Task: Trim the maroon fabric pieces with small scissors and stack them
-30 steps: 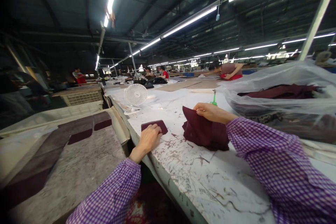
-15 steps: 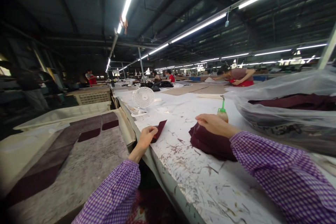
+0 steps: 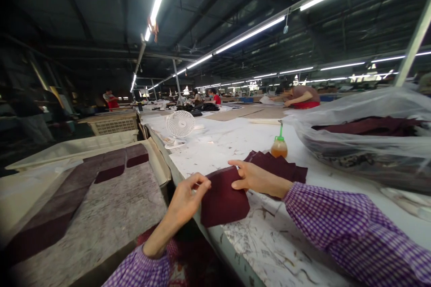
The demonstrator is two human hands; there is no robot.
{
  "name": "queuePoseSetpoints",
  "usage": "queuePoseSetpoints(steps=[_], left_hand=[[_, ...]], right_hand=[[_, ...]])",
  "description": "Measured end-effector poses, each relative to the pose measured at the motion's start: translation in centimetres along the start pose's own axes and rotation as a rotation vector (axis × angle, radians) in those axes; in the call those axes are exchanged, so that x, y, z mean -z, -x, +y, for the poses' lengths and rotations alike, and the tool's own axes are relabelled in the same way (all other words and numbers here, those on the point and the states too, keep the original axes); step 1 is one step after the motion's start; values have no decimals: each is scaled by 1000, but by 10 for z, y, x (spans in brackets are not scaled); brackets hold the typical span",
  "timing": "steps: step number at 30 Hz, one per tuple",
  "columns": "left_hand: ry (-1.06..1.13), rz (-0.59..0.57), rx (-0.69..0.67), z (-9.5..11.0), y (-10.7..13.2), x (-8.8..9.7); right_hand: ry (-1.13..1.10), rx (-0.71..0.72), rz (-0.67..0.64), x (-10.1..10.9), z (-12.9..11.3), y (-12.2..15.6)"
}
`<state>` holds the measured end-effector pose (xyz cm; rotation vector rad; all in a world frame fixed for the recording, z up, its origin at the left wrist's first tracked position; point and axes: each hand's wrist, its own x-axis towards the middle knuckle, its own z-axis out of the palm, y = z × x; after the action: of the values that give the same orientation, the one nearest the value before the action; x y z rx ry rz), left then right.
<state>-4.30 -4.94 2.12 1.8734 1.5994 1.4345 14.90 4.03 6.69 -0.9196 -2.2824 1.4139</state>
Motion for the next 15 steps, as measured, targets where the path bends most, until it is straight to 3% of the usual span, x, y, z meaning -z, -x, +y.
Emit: queuePoseSetpoints(steps=[2, 3, 6, 10, 13, 15], left_hand=[[-36, 137, -35, -2, -11, 7], [-46, 154, -49, -2, -16, 9], [-15, -27, 35, 2, -30, 7], [-8, -258, 137, 8, -35, -11], [-28, -344, 104, 5, -34, -29], [-59, -319, 42, 0, -32, -41]], right_hand=[[-43, 36, -47, 2, -8, 10], [-54, 35, -78, 3, -11, 14], [-7, 5, -126, 4, -7, 20], [127, -20, -103, 4, 14, 17], [250, -42, -63, 6, 23, 16], [336, -76, -54, 10, 21, 18]])
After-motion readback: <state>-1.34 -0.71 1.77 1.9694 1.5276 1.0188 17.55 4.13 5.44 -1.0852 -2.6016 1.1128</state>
